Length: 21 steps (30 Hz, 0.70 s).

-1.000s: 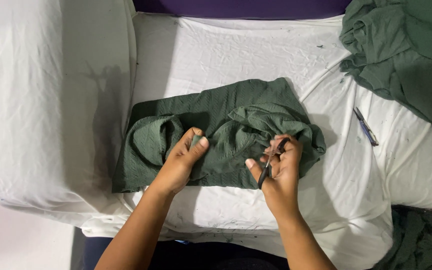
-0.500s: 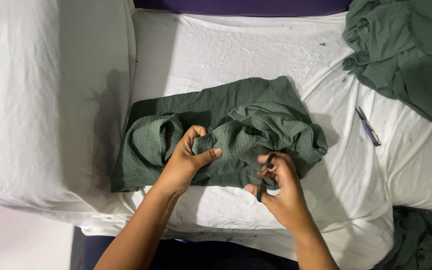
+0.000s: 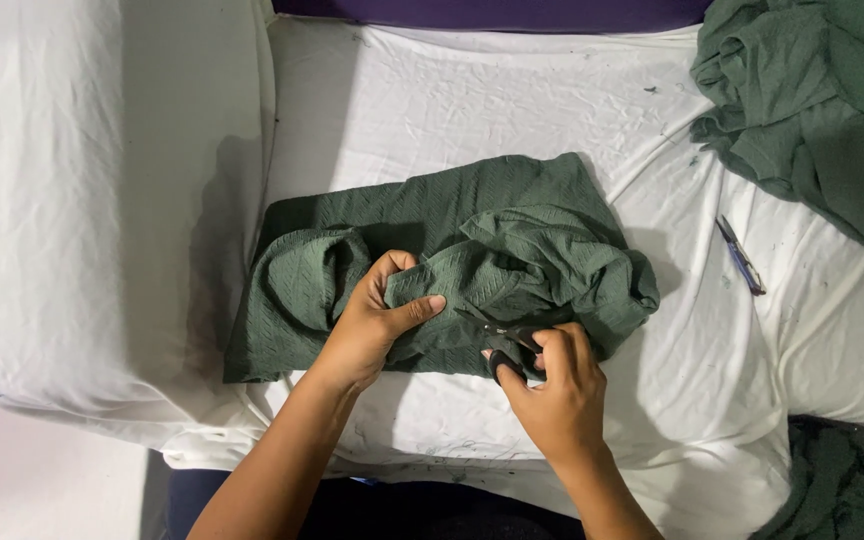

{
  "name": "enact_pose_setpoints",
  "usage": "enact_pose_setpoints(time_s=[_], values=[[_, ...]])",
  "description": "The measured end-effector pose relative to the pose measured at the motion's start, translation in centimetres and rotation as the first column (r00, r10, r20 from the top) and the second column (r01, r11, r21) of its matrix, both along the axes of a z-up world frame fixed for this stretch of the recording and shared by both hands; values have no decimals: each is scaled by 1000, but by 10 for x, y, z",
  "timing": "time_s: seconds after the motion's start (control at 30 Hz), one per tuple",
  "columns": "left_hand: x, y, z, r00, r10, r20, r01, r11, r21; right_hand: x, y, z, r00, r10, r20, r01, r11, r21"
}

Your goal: Trimming excess threads from a green garment using scissors.

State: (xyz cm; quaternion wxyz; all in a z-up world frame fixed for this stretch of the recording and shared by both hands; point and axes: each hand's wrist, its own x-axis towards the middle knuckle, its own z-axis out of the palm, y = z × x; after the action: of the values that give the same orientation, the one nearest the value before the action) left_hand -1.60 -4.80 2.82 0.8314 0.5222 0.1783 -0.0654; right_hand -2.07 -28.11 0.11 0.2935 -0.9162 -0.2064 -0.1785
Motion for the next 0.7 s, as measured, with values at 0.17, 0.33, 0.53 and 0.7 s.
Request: enact_pose_setpoints(time_s=[0.17, 0.33, 0.53, 0.7], values=[[-1, -1, -3, 1000, 11, 27, -10, 999, -40, 0, 3, -1, 1000, 8, 16, -9, 999, 42], [-1, 0, 0, 1000, 4, -20, -5, 1000, -9, 2, 2, -3, 995, 28, 92, -34, 998, 61], [-1, -1, -1, 1000, 5, -4, -5, 1000, -4, 1, -1, -10, 986, 5, 168, -15, 998, 59], [0, 0, 8, 999, -39, -31, 42, 997, 71, -1, -8, -9, 960, 70, -272, 66, 885, 460]])
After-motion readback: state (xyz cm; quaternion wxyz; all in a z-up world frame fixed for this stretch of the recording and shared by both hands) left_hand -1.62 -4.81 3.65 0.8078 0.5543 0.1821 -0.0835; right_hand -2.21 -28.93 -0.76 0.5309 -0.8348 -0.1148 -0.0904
